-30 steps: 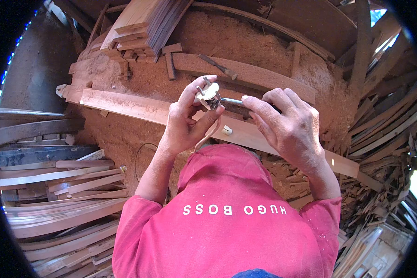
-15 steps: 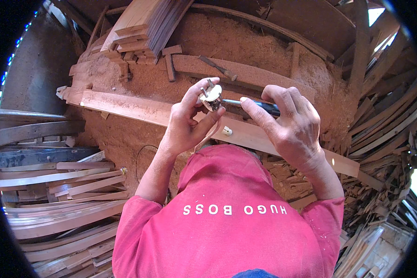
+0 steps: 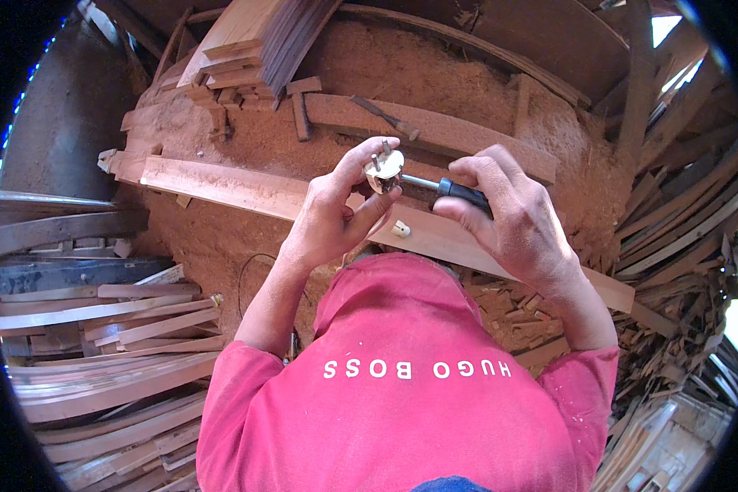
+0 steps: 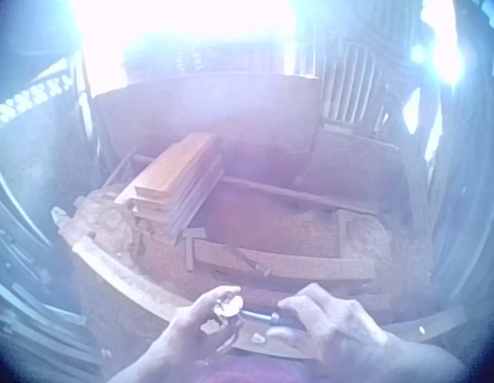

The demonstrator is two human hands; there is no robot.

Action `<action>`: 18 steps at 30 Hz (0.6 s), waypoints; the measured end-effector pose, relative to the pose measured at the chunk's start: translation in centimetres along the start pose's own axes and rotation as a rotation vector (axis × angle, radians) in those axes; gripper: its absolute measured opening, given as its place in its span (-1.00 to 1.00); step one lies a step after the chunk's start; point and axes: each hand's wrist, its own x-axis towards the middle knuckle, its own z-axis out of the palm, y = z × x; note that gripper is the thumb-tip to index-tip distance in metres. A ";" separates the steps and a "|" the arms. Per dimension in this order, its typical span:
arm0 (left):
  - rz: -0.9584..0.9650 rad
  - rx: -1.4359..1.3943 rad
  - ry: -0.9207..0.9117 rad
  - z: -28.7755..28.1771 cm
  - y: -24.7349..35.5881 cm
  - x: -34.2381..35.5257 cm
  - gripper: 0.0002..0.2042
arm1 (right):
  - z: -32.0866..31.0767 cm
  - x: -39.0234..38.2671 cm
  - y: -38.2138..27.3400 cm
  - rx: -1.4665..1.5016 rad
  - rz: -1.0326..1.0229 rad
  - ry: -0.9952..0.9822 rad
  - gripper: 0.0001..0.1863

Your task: The person disassembles an electrical plug using a screwdriver while sitting on the floor of a workshop.

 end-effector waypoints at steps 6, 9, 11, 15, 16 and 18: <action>-0.001 -0.038 0.013 0.2 0.2 0.0 -0.46 | -0.9 -0.3 0.2 -0.056 0.032 -0.091 -0.75; -0.017 -0.026 0.006 0.0 0.2 0.1 -0.47 | -1.2 -0.3 0.0 -0.114 0.092 -0.183 -0.74; 0.049 -0.047 0.011 0.2 -0.1 0.4 -0.47 | -0.8 -0.4 0.2 -0.145 0.116 -0.196 -0.74; -0.006 -0.010 -0.038 0.4 0.4 0.7 -0.46 | -0.5 -0.4 0.6 -0.051 0.095 -0.052 -0.75; -0.010 -0.018 -0.041 0.4 0.4 0.8 -0.46 | -0.7 -0.4 0.5 -0.044 0.083 -0.038 -0.75; -0.018 -0.035 -0.048 0.4 0.2 0.8 -0.46 | -1.0 -0.5 0.6 -0.039 0.080 -0.044 -0.76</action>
